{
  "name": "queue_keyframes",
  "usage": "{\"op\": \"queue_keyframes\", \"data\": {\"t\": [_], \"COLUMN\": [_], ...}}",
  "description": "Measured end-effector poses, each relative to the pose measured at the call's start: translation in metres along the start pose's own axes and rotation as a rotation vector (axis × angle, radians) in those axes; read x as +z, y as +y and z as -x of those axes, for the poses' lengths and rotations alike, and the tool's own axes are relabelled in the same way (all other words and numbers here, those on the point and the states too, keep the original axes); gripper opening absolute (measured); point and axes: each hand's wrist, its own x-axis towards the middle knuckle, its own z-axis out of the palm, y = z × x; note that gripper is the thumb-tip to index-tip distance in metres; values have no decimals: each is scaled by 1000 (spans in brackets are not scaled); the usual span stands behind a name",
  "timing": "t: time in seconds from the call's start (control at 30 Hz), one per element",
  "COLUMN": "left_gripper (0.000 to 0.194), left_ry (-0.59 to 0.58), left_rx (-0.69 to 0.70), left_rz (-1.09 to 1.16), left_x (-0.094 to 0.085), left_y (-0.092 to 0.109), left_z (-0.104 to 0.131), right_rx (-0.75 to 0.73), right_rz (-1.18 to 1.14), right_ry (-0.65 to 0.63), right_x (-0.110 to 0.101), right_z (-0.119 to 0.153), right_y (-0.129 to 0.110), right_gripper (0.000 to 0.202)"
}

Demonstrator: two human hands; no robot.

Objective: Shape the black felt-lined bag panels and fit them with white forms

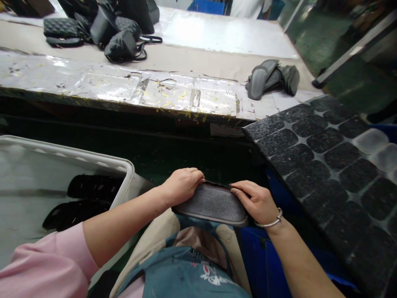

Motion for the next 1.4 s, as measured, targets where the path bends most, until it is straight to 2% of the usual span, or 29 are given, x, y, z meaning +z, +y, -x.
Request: {"op": "queue_keyframes", "data": {"t": [0.07, 0.13, 0.23, 0.33, 0.47, 0.6, 0.7, 0.83, 1.03, 1.13, 1.27, 1.4], "left_gripper": [26, 30, 26, 22, 20, 24, 21, 31, 24, 23, 25, 27], "left_ry": [-47, -82, -125, -171, -218, -228, -217, -174, -143, -89, -45, -36], "left_rx": [24, 87, 187, 187, 125, 103, 142, 203, 255, 301, 388, 426], "left_rz": [-17, -30, -33, -54, -118, -142, -110, -69, -26, -85, -200, -202], "left_x": [-4, -6, -8, -7, -8, -11, -11, -9, -6, -6, -4, -5], "left_y": [-2, -4, -6, -3, 2, 4, 4, 1, -5, -2, 3, 1], "left_z": [-3, -8, -17, -24, -27, -27, -27, -26, -24, -20, -14, -12], "right_rx": [12, 29, 58, 98, 123, 83, 41, -7, -43, -97, -277, -436], "right_rz": [-57, -91, -154, -173, -30, 63, 16, -70, -102, -74, 45, 120], "right_ry": [-76, -125, -189, -236, -198, -144, -97, -85, -95, -56, 20, 5], "right_x": [-4, -6, -7, -8, -5, 1, 4, 4, 3, 5, 8, 7], "right_z": [-7, -14, -23, -29, -31, -27, -21, -18, -21, -21, -17, -16], "right_y": [1, 3, 4, 2, -5, -9, -6, -2, -2, -4, -5, -3], "right_gripper": [35, 42, 25, 14, 16, 20, 18, 24, 20, 17, 19, 24]}}
